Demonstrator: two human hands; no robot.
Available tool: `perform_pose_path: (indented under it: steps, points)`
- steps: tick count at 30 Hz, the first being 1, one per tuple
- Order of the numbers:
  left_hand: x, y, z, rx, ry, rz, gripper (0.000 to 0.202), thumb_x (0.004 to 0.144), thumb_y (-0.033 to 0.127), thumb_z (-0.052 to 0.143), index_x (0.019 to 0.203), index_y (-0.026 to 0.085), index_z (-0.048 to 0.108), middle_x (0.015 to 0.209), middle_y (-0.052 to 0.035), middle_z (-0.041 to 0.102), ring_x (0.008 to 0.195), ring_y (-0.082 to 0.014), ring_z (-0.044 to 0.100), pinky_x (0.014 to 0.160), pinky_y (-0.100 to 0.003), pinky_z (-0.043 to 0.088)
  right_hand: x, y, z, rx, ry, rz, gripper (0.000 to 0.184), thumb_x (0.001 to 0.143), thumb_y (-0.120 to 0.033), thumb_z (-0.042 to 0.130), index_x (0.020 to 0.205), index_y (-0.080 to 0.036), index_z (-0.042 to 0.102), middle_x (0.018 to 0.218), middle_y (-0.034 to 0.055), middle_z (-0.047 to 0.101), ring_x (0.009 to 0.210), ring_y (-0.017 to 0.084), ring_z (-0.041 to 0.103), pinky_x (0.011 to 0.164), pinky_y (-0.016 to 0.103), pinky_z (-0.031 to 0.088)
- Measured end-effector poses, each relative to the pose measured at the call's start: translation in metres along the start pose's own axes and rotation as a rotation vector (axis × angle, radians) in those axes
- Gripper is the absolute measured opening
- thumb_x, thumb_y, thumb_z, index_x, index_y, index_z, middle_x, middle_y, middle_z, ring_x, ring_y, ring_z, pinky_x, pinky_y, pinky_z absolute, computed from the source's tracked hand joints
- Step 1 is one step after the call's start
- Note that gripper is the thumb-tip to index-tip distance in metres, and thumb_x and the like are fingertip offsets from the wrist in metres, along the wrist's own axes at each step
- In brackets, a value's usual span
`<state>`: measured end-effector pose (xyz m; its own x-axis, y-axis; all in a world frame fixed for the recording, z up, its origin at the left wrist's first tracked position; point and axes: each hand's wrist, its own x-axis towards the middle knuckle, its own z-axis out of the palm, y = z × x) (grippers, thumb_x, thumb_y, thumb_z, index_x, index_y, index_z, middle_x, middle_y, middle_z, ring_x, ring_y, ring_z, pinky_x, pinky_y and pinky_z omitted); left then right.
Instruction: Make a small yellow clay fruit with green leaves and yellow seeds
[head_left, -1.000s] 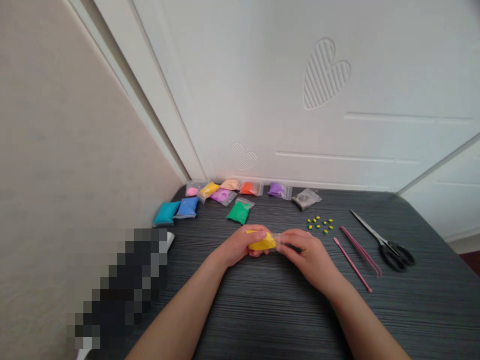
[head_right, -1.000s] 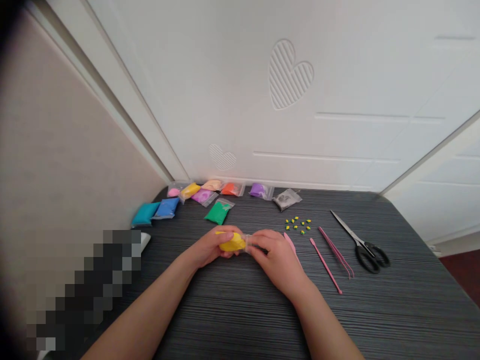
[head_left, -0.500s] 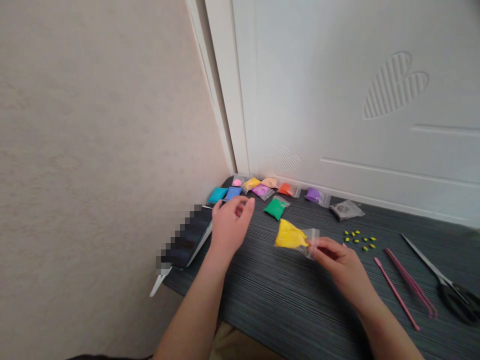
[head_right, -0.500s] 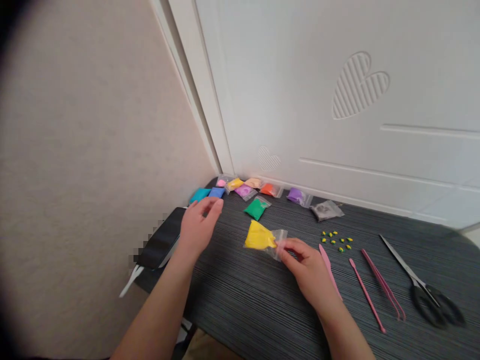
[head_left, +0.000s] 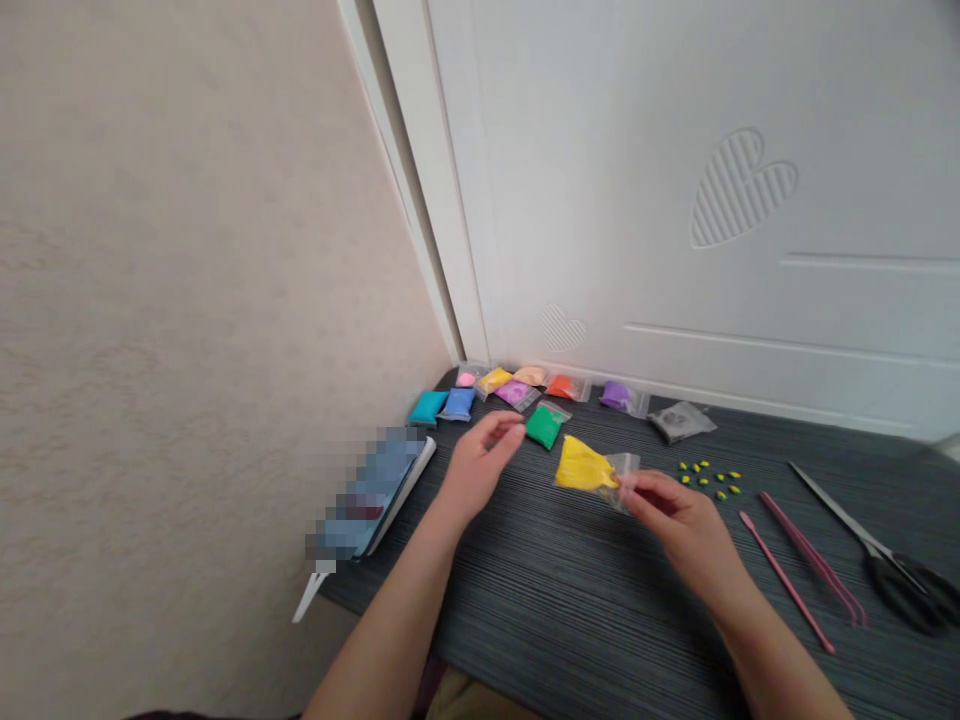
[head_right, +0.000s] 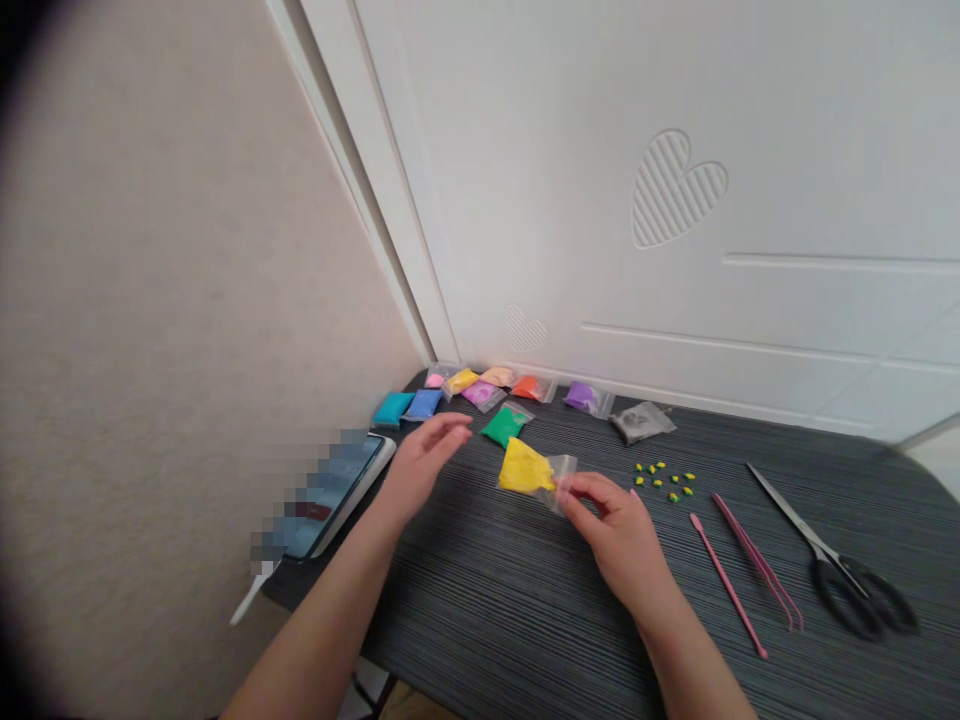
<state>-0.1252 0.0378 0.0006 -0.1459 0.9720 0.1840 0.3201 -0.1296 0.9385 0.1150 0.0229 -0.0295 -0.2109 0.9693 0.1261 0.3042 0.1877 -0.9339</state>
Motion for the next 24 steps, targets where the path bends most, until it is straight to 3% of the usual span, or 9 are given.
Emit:
perform_pose_path:
  steps: [4,6,9,13,24]
  points:
    - [0.008,0.011,0.043,-0.345,-0.571,-0.129,0.055,0.073,0.033,0.062,0.122,0.021,0.042,0.096,-0.0057,0.059,0.082,-0.017,0.059,0.065,-0.027,0.048,0.003,0.003,-0.003,-0.009,0.046,-0.034,0.02,0.077,-0.034,0.057,0.089,-0.021,0.066,0.092,0.004,0.067,0.085,0.018,0.061,0.081,0.033,0.045]
    - [0.012,0.011,0.056,-0.407,-0.691,-0.17,0.062,0.069,0.03,0.066,0.124,0.021,0.038,0.09,-0.0044,0.059,0.074,-0.0161,0.059,0.055,-0.024,0.047,0.005,0.005,-0.006,-0.019,0.064,-0.044,0.019,0.078,-0.034,0.057,0.087,-0.021,0.066,0.092,0.0037,0.066,0.085,0.017,0.061,0.08,0.032,0.045]
    - [0.015,0.005,0.065,-0.438,-0.669,-0.169,0.048,0.069,0.027,0.067,0.111,0.018,0.047,0.084,-0.0021,0.059,0.065,-0.0123,0.057,0.05,-0.021,0.045,0.007,0.005,-0.007,-0.047,0.08,-0.065,0.015,0.079,-0.03,0.056,0.086,-0.021,0.066,0.092,0.0028,0.066,0.086,0.016,0.06,0.08,0.029,0.045]
    - [0.013,-0.009,0.065,-0.479,-0.627,-0.207,0.031,0.068,0.022,0.068,0.095,0.015,0.052,0.083,-0.0007,0.06,0.068,-0.0105,0.055,0.056,-0.021,0.046,0.007,0.002,-0.005,-0.11,0.075,-0.087,0.011,0.077,-0.026,0.059,0.085,-0.024,0.067,0.088,0.0001,0.066,0.084,0.014,0.059,0.079,0.028,0.043]
    - [0.01,-0.022,0.071,-0.505,-0.603,-0.245,0.031,0.071,0.016,0.066,0.097,0.018,0.049,0.081,0.0033,0.06,0.068,-0.0072,0.055,0.067,-0.021,0.045,0.007,0.003,-0.005,-0.18,0.085,-0.043,0.012,0.078,-0.027,0.058,0.087,-0.026,0.066,0.092,-0.0016,0.066,0.087,0.014,0.058,0.081,0.027,0.042]
